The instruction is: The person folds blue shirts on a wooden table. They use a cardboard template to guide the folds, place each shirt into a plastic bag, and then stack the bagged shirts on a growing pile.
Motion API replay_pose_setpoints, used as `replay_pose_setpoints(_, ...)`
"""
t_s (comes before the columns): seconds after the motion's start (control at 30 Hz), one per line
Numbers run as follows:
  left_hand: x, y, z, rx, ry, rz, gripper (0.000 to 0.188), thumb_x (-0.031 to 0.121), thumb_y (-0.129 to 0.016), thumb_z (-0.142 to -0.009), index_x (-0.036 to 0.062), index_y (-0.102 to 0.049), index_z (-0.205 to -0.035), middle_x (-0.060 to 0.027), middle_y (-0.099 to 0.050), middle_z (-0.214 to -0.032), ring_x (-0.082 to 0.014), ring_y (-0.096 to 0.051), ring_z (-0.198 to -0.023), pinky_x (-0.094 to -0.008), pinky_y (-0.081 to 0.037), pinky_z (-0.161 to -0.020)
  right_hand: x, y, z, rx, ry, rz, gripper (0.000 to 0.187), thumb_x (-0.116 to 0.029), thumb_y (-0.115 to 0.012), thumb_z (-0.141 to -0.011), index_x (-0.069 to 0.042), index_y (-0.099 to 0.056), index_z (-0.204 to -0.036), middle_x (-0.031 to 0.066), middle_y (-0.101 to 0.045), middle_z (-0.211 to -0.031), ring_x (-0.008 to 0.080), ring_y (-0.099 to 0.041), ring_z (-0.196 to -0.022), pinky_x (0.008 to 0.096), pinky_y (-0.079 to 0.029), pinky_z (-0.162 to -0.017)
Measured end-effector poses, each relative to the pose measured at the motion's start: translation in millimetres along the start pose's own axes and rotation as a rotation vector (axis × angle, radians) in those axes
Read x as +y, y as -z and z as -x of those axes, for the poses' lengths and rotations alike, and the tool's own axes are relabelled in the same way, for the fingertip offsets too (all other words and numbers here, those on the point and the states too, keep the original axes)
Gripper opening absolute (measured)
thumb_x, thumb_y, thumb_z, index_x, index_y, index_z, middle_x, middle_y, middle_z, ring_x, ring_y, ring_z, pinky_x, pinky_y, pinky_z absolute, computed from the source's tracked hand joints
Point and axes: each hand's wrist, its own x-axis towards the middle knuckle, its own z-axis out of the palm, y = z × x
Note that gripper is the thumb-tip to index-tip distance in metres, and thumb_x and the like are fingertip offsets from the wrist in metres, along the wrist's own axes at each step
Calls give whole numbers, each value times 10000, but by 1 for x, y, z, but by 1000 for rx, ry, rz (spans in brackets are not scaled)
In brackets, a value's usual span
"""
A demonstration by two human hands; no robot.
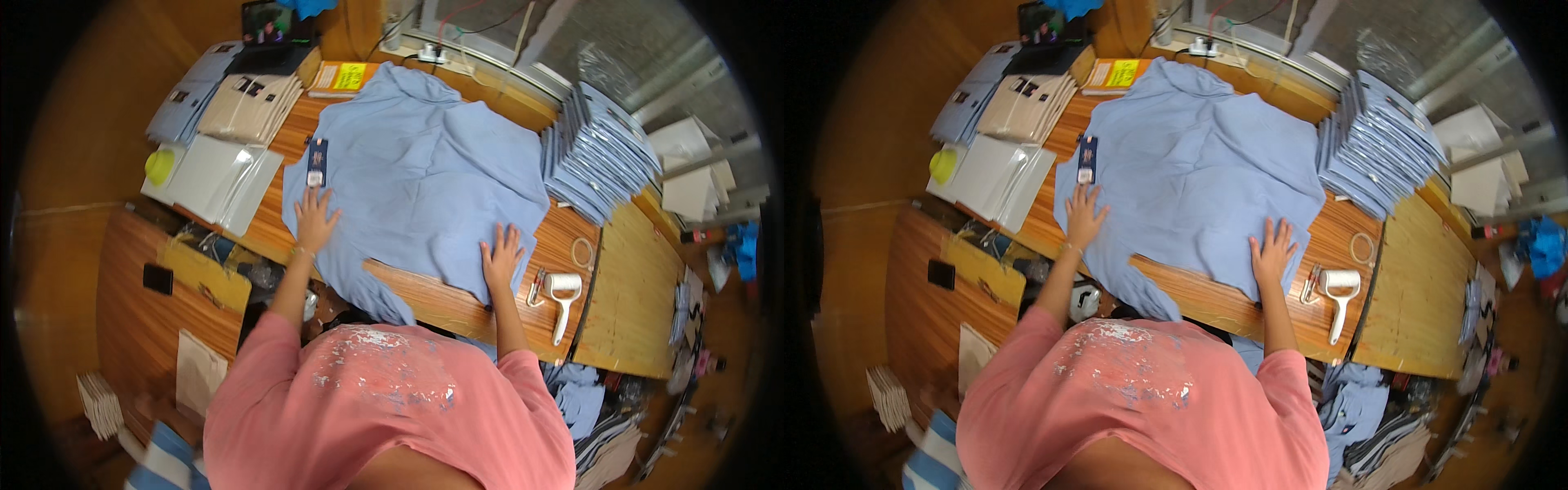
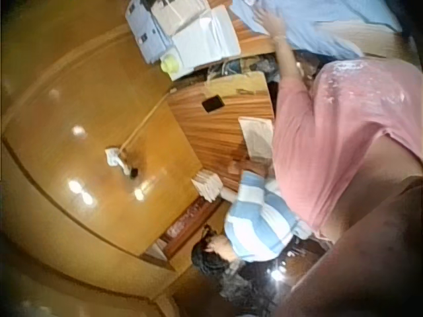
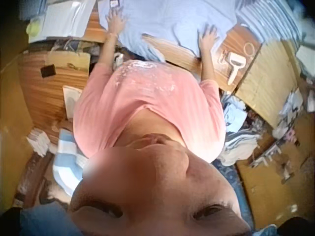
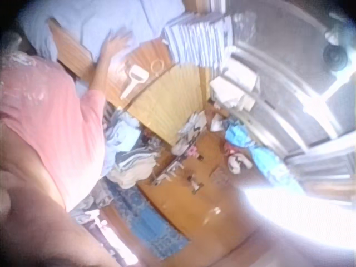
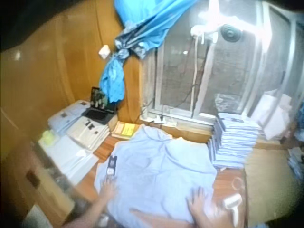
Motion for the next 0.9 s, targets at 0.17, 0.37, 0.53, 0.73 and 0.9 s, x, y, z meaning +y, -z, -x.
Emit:
replay_pose_setpoints(0.17,-29,31,41,4,-3,-88,532,336,-586,-828,105,-460,-1290,-129,-325,-1411,-336,-224,-1337,-564,-137,-1063,13,14,58,-78,147,-43,551,-314,-593,-831,-106,-433,-1315,179,-322,-1403,345,-234,-1339,590,-138,-1046)
replay_pose_setpoints(0.37,2,34,87,115,155,-51,499,331,-594,-819,74,-495,-1236,-162,-398,-1328,-334,-326,-1257,-493,-224,-1037,9,43,88,-138,100,-87,490,-263,-584,-834,-102,-470,-1282,179,-329,-1396,344,-238,-1336,576,-124,-1053)
replay_pose_setpoints(0.53,29,25,11,195,608,49,629,350,-727,-715,-4,-487,-1176,-192,-476,-1195,-363,-432,-1120,-437,-351,-932,4,33,83,-212,77,-21,507,-279,-565,-842,-119,-457,-1311,183,-288,-1435,347,-201,-1357,585,-93,-1057)
replay_pose_setpoints(0.73,-31,20,-17,-76,568,215,801,276,-795,-602,-68,-392,-1203,-248,-495,-1113,-384,-476,-1061,-407,-400,-917,-3,41,119,-255,-6,31,511,-291,-568,-845,-120,-455,-1313,186,-293,-1432,358,-210,-1350,589,-109,-1050)
replay_pose_setpoints(0.9,-105,61,-37,228,464,180,779,241,-698,-702,-79,-313,-1299,-274,-461,-1207,-419,-468,-1082,-415,-384,-950,-24,50,56,-119,47,-139,460,-271,-586,-841,-98,-493,-1257,194,-358,-1367,375,-292,-1291,537,-193,-1039)
